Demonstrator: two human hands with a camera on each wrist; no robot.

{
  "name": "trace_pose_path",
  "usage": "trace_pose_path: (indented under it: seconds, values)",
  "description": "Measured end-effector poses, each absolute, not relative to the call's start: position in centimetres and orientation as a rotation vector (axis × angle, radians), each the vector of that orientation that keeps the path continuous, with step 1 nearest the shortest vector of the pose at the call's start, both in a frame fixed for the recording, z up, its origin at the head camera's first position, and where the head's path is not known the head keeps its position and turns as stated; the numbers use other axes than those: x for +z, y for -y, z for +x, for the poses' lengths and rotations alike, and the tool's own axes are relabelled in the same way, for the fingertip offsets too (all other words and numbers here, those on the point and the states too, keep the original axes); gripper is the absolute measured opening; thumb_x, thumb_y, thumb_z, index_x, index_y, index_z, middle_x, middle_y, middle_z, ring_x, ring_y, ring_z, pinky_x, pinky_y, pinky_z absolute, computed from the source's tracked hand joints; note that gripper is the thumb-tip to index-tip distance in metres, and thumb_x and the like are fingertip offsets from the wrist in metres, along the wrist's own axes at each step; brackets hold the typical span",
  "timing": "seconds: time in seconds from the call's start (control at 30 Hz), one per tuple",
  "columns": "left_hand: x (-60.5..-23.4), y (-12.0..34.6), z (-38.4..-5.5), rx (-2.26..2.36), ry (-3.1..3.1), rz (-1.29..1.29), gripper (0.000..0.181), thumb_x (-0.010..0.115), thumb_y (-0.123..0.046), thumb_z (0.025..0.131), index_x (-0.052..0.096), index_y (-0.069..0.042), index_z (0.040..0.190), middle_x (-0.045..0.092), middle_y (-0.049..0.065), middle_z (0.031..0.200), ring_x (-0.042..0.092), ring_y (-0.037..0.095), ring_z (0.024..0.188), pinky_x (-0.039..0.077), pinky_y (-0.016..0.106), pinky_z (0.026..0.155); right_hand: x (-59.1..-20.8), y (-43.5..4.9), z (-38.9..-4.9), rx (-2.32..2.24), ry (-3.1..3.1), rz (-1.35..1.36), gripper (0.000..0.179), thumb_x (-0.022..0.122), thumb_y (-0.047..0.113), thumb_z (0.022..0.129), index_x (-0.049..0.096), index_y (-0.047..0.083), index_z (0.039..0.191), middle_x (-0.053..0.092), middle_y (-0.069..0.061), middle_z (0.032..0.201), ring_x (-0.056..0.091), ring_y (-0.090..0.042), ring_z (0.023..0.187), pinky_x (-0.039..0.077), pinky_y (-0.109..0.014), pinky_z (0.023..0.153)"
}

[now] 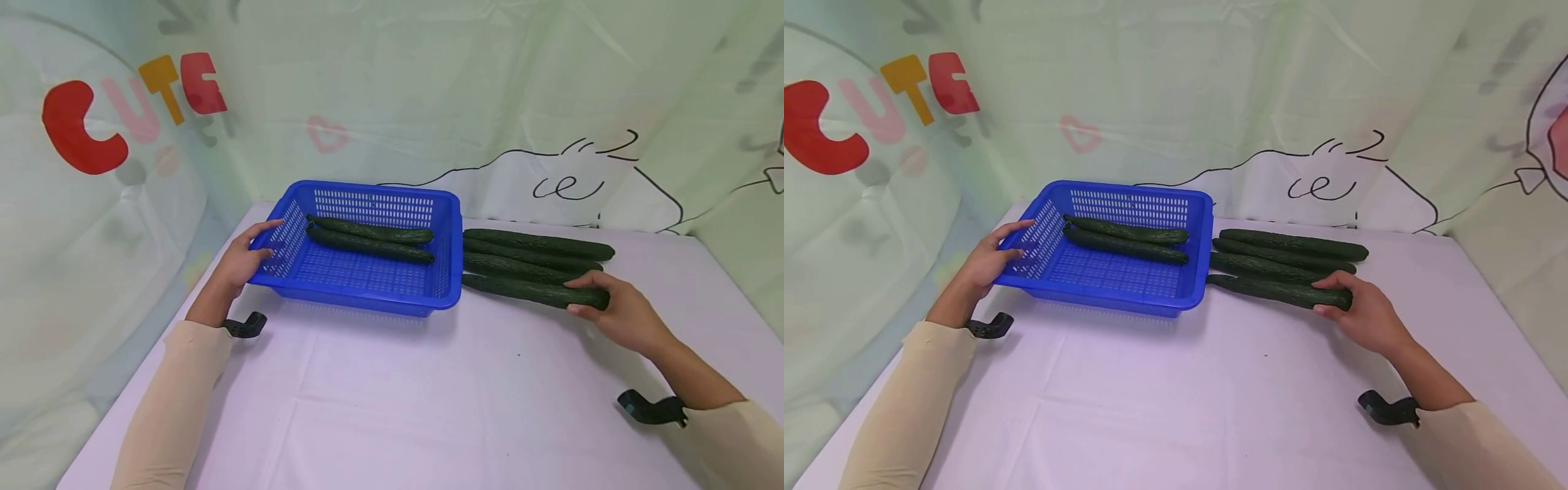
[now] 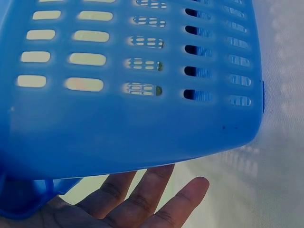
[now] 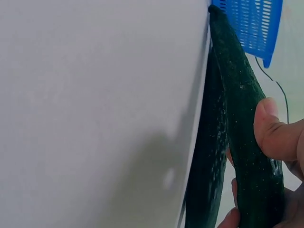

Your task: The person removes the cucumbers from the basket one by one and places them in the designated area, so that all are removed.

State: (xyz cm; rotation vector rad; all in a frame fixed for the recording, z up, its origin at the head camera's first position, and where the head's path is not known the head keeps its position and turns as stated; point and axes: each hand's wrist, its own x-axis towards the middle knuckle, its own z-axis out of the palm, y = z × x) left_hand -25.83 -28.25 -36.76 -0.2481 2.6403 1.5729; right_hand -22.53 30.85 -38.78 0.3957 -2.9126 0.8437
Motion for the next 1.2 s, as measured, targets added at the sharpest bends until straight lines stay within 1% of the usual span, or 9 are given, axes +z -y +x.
trace_pose_path:
  seconds: [0.13,0.27,0.37,0.47,0.57,0.73,0.93,1.0,1.2]
  values:
    - [-36.7,28.3,-25.8,1.572,-2.638,-0.247,0.061,0.041,-0.001,0.098,0.036,-0.029,0.152,0.011,0.014,0.166,0.019,0.047,0.149,0.028,0.067,0.112,-39.1,-30.6,-23.1,0.812,2.919,0.399,0.039,0.076,0.019,0.085,0.062,0.004,0.119,0.056,-0.034,0.128,0.045,-0.056,0.123,0.044,-0.061,0.084]
    - [-36.7,28.4,-25.9,1.565,-2.641,-0.244,0.061,0.041,-0.002,0.098,0.036,-0.029,0.152,0.011,0.014,0.166,0.020,0.048,0.148,0.028,0.067,0.112,-39.2,-30.4,-23.5,0.781,2.957,0.361,0.042,0.077,0.024,0.085,0.064,0.006,0.120,0.055,-0.035,0.130,0.046,-0.055,0.122,0.046,-0.047,0.077]
    - [-36.6,28.5,-25.9,1.564,-2.647,-0.236,0.061,0.041,-0.002,0.098,0.036,-0.029,0.152,0.011,0.014,0.166,0.020,0.047,0.148,0.028,0.067,0.112,-39.2,-30.4,-23.8,0.767,2.973,0.333,0.043,0.078,0.026,0.084,0.065,0.006,0.120,0.055,-0.036,0.130,0.050,-0.053,0.118,0.043,-0.034,0.069]
    - [-36.7,28.5,-26.0,1.565,-2.647,-0.232,0.061,0.041,-0.002,0.098,0.036,-0.029,0.152,0.011,0.013,0.166,0.019,0.047,0.149,0.027,0.067,0.113,-39.2,-30.6,-23.9,0.768,2.986,0.304,0.044,0.078,0.028,0.084,0.066,0.006,0.120,0.054,-0.038,0.130,0.054,-0.046,0.109,0.040,-0.028,0.062]
    - [-36.7,28.5,-26.0,1.561,-2.645,-0.235,0.061,0.041,-0.002,0.098,0.036,-0.030,0.152,0.011,0.014,0.166,0.019,0.047,0.149,0.027,0.067,0.112,-39.3,-30.7,-24.1,0.782,3.006,0.285,0.046,0.078,0.030,0.083,0.066,0.006,0.121,0.053,-0.038,0.131,0.053,-0.044,0.108,0.039,-0.028,0.063]
    - [-36.7,28.4,-26.0,1.557,-2.646,-0.239,0.062,0.041,-0.001,0.098,0.036,-0.030,0.152,0.011,0.014,0.166,0.019,0.047,0.149,0.028,0.067,0.112,-39.7,-31.0,-24.2,0.778,3.013,0.294,0.046,0.079,0.030,0.082,0.067,0.006,0.119,0.055,-0.036,0.130,0.052,-0.049,0.115,0.041,-0.030,0.070]
    - [-36.8,28.3,-26.0,1.562,-2.644,-0.245,0.061,0.041,-0.001,0.098,0.036,-0.029,0.152,0.011,0.014,0.166,0.019,0.047,0.149,0.028,0.067,0.112,-39.9,-31.1,-24.4,0.737,3.023,0.306,0.045,0.080,0.028,0.081,0.068,0.005,0.118,0.057,-0.035,0.126,0.055,-0.043,0.106,0.040,-0.028,0.066]
    - [-36.8,28.3,-25.9,1.563,-2.646,-0.246,0.061,0.041,-0.001,0.098,0.036,-0.029,0.152,0.011,0.014,0.166,0.019,0.047,0.149,0.028,0.067,0.112,-39.8,-31.1,-24.5,0.725,3.030,0.313,0.046,0.081,0.028,0.080,0.068,0.005,0.118,0.058,-0.035,0.125,0.055,-0.044,0.105,0.040,-0.029,0.066]
    - [-36.8,28.3,-25.9,1.569,-2.639,-0.245,0.061,0.041,-0.001,0.098,0.036,-0.030,0.152,0.011,0.014,0.166,0.019,0.048,0.148,0.029,0.067,0.112,-39.4,-31.0,-24.8,0.707,3.020,0.323,0.043,0.080,0.026,0.080,0.069,0.006,0.117,0.063,-0.032,0.120,0.052,-0.052,0.114,0.045,-0.036,0.071]
